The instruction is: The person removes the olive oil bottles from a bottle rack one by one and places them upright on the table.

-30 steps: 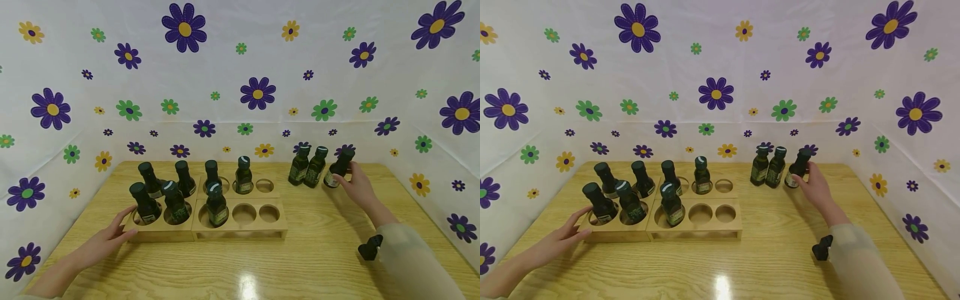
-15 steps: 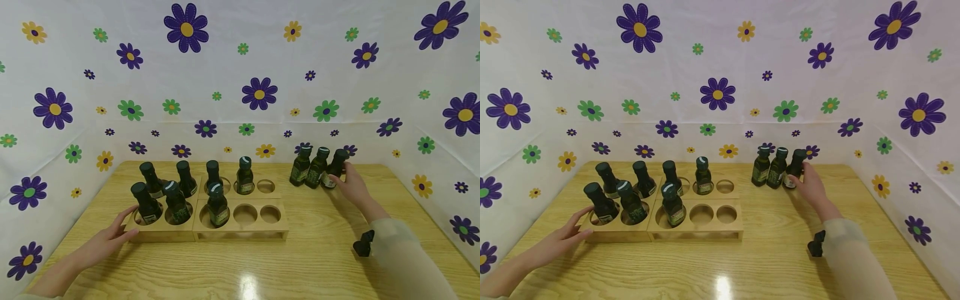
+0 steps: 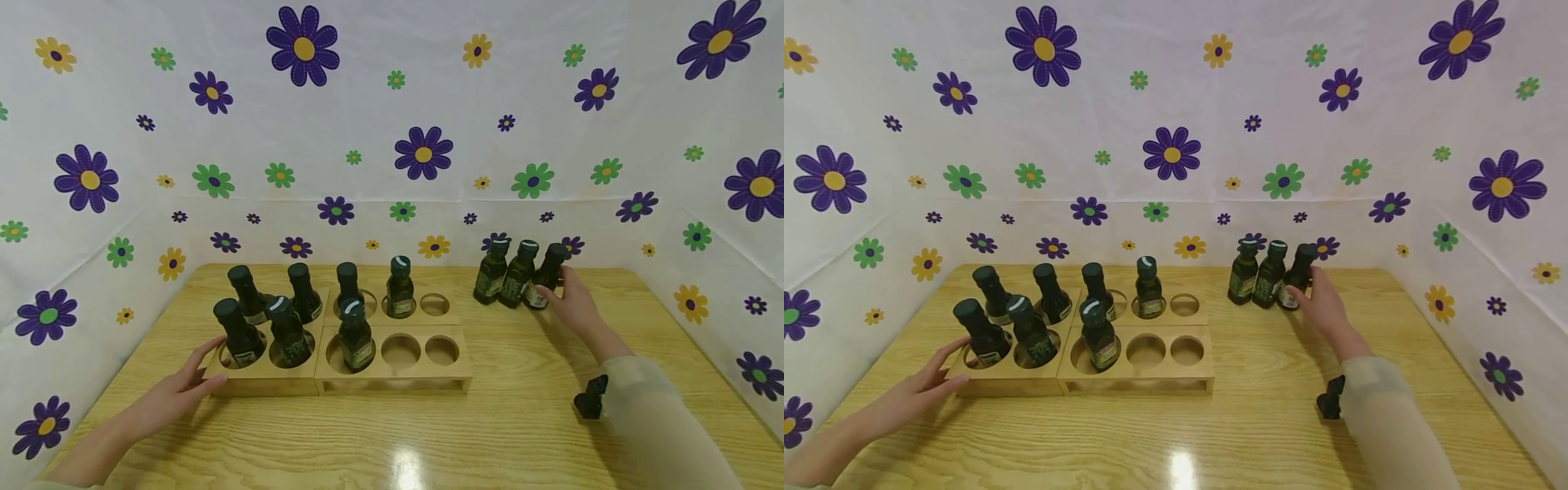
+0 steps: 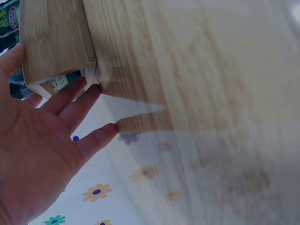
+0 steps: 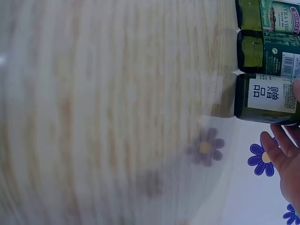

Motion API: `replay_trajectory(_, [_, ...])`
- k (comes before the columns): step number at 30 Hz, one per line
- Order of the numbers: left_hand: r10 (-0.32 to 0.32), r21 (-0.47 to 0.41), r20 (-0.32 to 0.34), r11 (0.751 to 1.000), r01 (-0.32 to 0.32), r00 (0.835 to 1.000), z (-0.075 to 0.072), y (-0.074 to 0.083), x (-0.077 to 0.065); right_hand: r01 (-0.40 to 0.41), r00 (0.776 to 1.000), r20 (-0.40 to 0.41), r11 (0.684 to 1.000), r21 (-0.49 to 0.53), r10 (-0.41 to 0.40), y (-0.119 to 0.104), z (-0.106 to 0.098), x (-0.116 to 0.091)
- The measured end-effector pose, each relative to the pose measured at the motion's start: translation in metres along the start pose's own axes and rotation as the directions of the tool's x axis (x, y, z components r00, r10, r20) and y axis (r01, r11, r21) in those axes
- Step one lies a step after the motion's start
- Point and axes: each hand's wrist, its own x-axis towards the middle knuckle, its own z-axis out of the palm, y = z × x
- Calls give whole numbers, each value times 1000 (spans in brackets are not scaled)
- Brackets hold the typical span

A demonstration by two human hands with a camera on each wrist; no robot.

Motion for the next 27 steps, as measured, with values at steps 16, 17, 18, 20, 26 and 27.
replay_trajectory(16, [-12,8,7,1000,12,1000,0,1,0,-12,998,-56,999,51,14,2,-2,-6])
replay_trajectory(17, [-12,8,6,1000,12,1000,0,1,0,-4,997,-72,998,60,8,2,-2,-8])
replay_trajectory(18, [-12,7,7,1000,12,1000,1,1,0,7,996,-91,998,65,-1,2,-3,-10])
replay_trajectory(20, [-15,10,8,1000,14,1000,1,1,0,24,992,-129,997,71,-15,1,-5,-15])
replay_trajectory(26, [-11,22,7,1000,11,1000,0,1,0,67,978,-202,995,74,-51,-8,-13,-26])
replay_trajectory(27, [-10,23,5,1000,10,1000,0,2,0,71,978,-204,994,77,-54,-11,-14,-28])
